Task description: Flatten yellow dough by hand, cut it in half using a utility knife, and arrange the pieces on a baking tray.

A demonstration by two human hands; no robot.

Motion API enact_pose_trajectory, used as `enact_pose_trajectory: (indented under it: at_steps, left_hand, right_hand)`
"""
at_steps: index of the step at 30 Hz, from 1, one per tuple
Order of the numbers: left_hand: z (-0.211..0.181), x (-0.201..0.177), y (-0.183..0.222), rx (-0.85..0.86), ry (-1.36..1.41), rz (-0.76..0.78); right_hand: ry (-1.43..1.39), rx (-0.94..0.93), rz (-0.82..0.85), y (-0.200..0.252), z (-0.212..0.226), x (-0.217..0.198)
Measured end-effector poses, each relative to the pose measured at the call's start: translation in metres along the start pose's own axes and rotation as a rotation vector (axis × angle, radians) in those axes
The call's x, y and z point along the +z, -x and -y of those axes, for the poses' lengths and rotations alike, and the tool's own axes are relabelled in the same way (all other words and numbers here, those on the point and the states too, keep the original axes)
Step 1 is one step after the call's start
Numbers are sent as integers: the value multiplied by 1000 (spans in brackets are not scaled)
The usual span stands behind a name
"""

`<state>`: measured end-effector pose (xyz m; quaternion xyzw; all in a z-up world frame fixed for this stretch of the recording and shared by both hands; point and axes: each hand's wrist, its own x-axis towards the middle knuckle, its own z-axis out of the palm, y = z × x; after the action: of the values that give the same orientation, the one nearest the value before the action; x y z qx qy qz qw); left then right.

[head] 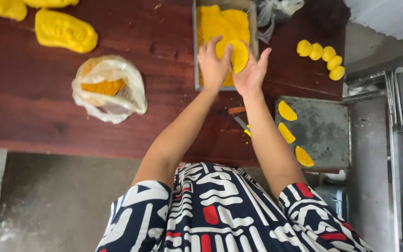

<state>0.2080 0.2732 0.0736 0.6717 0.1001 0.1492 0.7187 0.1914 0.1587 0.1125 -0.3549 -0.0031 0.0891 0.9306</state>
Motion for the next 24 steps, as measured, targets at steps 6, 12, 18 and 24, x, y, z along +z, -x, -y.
enact_pose_trajectory:
  at_steps: [6, 12, 18, 24]
  left_hand:
    - [6, 7, -16, 229, -418, -88]
    - [63, 25, -29, 82, -188, -75]
    - [76, 37, -34, -295, 160, 235]
    - [80, 31, -30, -261, 450, 330]
  right_hand:
    - [32, 2, 127, -19, 18, -28]
    - [66, -29, -71, -31, 17, -47]
    - [37, -57, -11, -29, -3, -41]
    - [-3, -61, -68, -24, -2, -49]
